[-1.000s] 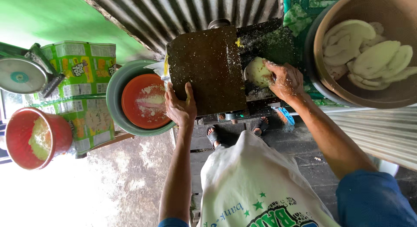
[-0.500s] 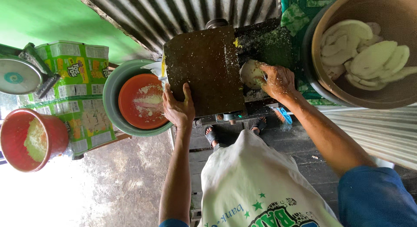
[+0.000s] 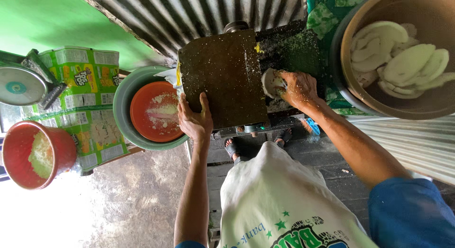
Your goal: The person stands at a manual coconut grating machine and feeds pieces of coconut flesh one at a time against the rotating grating drum, holding the machine steady with the other hand. Shredded coconut collects in a red basin below while grated pieces accumulate in a large bowl beside the machine.
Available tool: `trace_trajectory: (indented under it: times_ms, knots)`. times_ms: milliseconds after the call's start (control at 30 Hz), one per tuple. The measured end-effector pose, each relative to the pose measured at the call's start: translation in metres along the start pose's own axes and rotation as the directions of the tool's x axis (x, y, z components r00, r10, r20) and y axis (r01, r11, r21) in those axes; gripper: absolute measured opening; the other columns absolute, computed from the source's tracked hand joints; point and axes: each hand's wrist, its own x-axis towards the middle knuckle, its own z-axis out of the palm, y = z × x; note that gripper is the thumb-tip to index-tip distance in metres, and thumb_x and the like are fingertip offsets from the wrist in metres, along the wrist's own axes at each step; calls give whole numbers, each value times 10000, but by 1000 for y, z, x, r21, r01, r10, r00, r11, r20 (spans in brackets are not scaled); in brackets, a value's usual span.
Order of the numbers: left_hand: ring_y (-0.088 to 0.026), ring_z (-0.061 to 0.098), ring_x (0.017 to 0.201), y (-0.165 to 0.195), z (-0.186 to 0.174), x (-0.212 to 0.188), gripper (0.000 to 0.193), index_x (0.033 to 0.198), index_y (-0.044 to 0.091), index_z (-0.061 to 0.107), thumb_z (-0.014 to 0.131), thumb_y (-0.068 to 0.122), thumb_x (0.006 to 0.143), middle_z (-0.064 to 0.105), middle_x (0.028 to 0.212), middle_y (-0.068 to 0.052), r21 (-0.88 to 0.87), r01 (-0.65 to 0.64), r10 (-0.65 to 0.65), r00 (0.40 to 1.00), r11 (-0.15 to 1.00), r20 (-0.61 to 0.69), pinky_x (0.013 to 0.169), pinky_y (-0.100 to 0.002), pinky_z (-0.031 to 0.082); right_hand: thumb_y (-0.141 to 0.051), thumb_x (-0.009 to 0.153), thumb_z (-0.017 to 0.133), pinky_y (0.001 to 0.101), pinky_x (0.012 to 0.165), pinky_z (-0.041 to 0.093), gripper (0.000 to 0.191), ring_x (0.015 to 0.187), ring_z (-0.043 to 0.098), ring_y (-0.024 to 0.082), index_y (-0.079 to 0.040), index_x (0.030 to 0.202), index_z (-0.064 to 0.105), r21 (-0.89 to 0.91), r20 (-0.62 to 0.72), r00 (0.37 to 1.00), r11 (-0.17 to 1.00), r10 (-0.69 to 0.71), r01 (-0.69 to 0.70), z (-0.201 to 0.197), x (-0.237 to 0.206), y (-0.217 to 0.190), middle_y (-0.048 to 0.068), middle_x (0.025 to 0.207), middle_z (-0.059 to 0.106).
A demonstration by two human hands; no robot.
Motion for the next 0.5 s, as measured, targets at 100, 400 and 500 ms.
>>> trace_trajectory:
  times_ms: [100, 400, 500]
  knots:
    - [-403, 701, 1071, 4, -2, -1, 806, 1412, -27, 579, 596, 646, 969, 674, 1283, -236, -16, -33, 33, 999, 999, -40, 868, -513, 572, -212, 804, 847, 480, 702, 588, 414, 840, 741, 350, -175, 1208, 763, 32, -19, 1000, 999, -8, 9, 0, 1, -3, 150, 936, 766]
    - [-411, 702, 1051, 13, -10, -3, 775, 1398, -30, 586, 629, 605, 956, 681, 1231, -235, -36, -6, 6, 1000, 999, -16, 873, -511, 563, -142, 798, 803, 492, 711, 587, 385, 845, 734, 377, -201, 1178, 783, 39, -11, 1000, 999, -16, 16, 7, 8, 0, 171, 940, 756]
    - [-427, 688, 1098, 13, -9, -4, 761, 1392, -32, 590, 637, 603, 976, 675, 1274, -245, -46, -45, 42, 998, 998, -55, 896, -517, 564, -101, 810, 755, 503, 714, 582, 369, 852, 727, 393, -216, 1159, 793, 0, 5, 1000, 1000, -5, 5, 16, 12, 7, 178, 929, 751]
